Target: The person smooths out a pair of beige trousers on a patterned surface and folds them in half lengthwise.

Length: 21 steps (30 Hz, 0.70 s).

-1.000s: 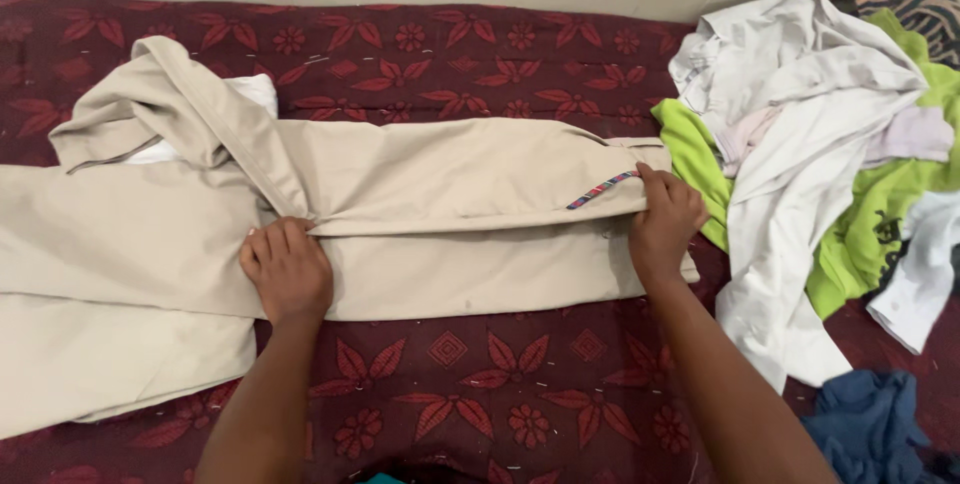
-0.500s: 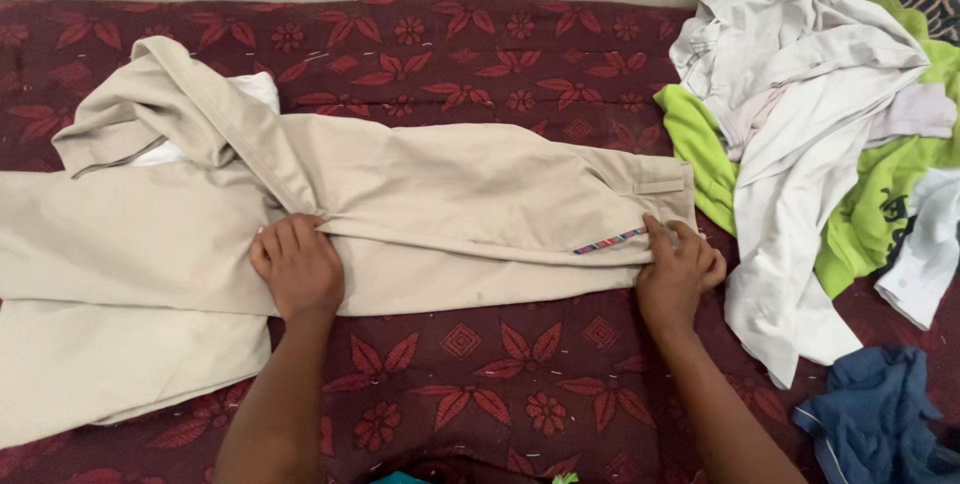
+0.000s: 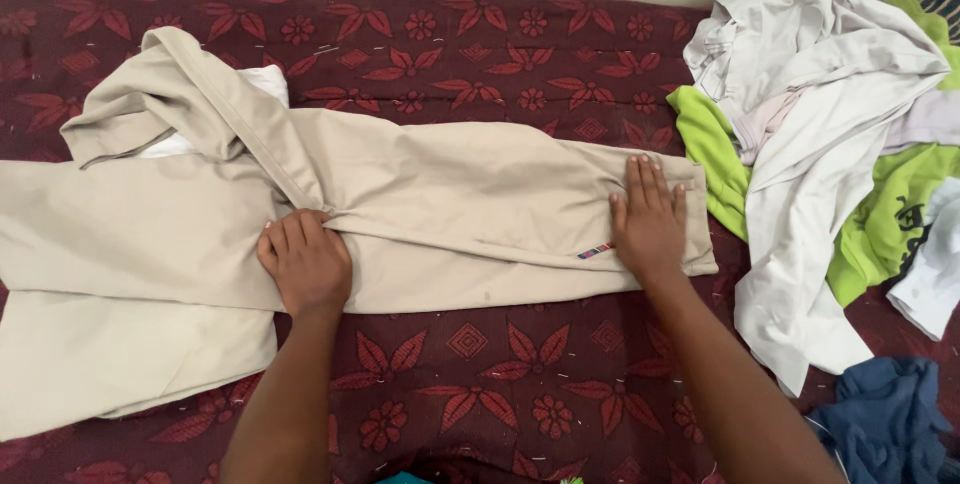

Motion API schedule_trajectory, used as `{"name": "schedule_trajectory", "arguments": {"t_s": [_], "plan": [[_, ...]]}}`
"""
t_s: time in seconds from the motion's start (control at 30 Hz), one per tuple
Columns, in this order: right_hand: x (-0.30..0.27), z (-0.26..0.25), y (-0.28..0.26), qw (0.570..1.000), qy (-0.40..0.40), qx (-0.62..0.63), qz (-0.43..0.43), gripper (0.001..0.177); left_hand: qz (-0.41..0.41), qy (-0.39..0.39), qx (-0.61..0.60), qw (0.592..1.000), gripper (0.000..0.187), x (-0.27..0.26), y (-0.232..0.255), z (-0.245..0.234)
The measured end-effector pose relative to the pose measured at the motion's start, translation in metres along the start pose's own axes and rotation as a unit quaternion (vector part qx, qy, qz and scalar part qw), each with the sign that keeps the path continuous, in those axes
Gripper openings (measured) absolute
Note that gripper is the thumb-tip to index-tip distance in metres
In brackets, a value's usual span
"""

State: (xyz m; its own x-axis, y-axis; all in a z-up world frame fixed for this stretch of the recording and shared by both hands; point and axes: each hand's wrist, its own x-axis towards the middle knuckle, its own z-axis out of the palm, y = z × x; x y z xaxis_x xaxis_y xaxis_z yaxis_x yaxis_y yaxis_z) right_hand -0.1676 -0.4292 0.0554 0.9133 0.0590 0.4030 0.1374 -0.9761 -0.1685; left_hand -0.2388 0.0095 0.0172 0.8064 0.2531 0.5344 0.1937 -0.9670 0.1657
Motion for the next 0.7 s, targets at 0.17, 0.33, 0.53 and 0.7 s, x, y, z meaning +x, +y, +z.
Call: {"name": "schedule_trajectory", "arguments": {"t_s": [0.17, 0.33, 0.53, 0.7], "plan": [[-0.010, 0.010, 0.010, 0.999, 0.017, -0.033, -0.011, 0.060, -0.007, -0.020, -0.016, 1.000, 0.018, 0.000, -0.001, 0.001], [0.002, 0.021, 0.007, 0.999, -0.027, -0.030, 0.033, 0.061, -0.008, -0.018, 0.003, 1.000, 0.019, 0.001, -0.001, 0.002], [0.032, 0.029, 0.006, 0.998, 0.018, -0.021, 0.059, 0.066, -0.009, -0.022, -0.009, 1.000, 0.020, 0.001, 0.000, 0.001], [0.034, 0.008, 0.029, 0.993, -0.014, -0.020, 0.112, 0.071, -0.009, -0.022, -0.002, 1.000, 0.020, 0.003, 0.001, 0.000]]}}
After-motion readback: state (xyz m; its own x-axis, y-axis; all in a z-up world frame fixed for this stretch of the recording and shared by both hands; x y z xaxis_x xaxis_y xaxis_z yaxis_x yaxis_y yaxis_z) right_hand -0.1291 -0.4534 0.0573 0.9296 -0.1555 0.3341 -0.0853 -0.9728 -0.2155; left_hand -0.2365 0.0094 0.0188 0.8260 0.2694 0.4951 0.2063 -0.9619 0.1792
